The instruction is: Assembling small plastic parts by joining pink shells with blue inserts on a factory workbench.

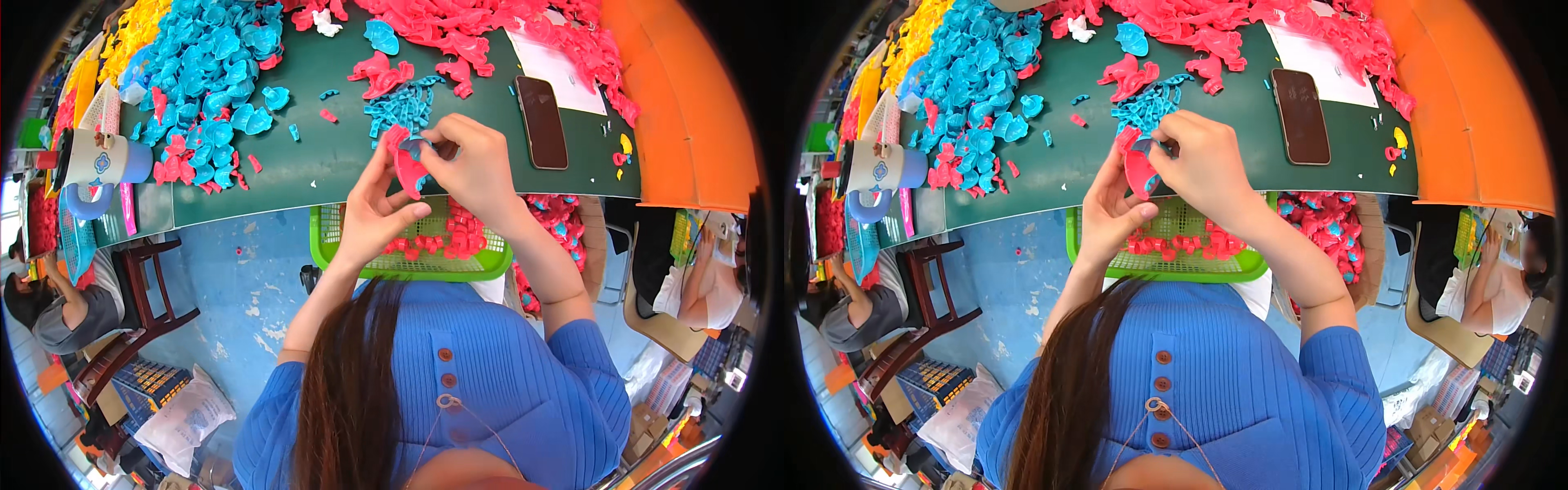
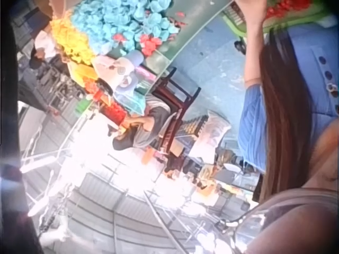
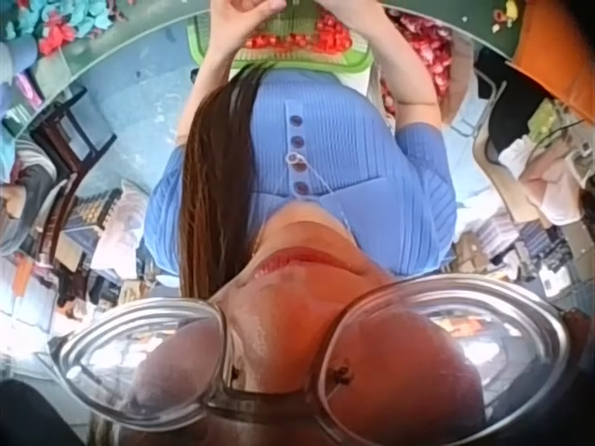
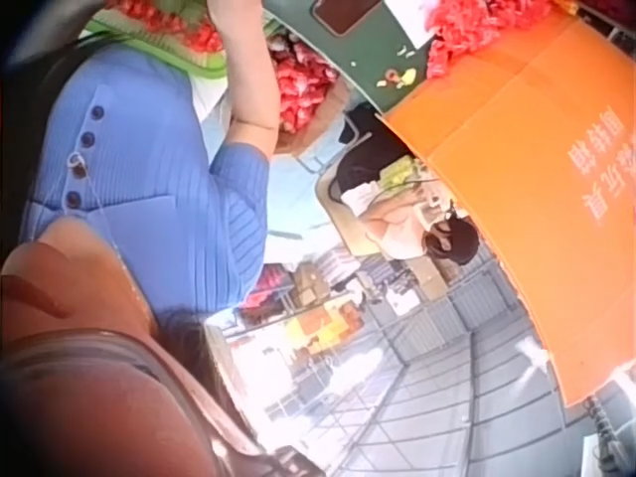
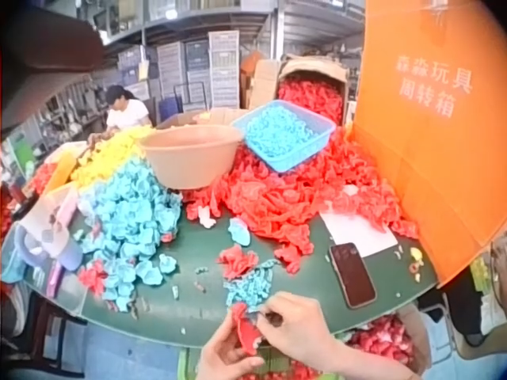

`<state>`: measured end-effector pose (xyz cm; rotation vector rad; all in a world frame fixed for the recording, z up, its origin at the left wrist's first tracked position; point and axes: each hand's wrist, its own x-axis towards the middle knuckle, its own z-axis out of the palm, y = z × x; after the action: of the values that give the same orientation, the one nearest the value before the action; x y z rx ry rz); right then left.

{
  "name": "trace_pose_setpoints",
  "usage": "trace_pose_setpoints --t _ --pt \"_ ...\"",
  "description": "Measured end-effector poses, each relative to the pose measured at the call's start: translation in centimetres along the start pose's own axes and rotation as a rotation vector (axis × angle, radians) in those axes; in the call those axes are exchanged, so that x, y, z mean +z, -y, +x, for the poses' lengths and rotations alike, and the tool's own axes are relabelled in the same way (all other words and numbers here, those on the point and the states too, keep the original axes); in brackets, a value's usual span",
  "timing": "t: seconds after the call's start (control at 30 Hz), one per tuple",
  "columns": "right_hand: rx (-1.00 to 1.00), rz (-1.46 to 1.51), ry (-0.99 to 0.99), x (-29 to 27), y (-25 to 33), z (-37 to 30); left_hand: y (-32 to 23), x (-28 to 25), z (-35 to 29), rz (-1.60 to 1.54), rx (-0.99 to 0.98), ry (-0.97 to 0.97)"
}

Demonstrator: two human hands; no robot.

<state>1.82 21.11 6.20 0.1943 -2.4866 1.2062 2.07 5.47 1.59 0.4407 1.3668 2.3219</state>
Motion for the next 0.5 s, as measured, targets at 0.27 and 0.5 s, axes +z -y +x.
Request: trace_pose_setpoints --t 0.27,0.5 --pt "0.047 0.035 -0.028 -0.09 0.53 -0.27 -0.06 0.18 0.1 0.082 0.043 -0.014" --pt "0.184 0.087 0.004 0.44 0.67 -0.61 0.15 -0.39 0.44 0.259 0.137 -0.097"
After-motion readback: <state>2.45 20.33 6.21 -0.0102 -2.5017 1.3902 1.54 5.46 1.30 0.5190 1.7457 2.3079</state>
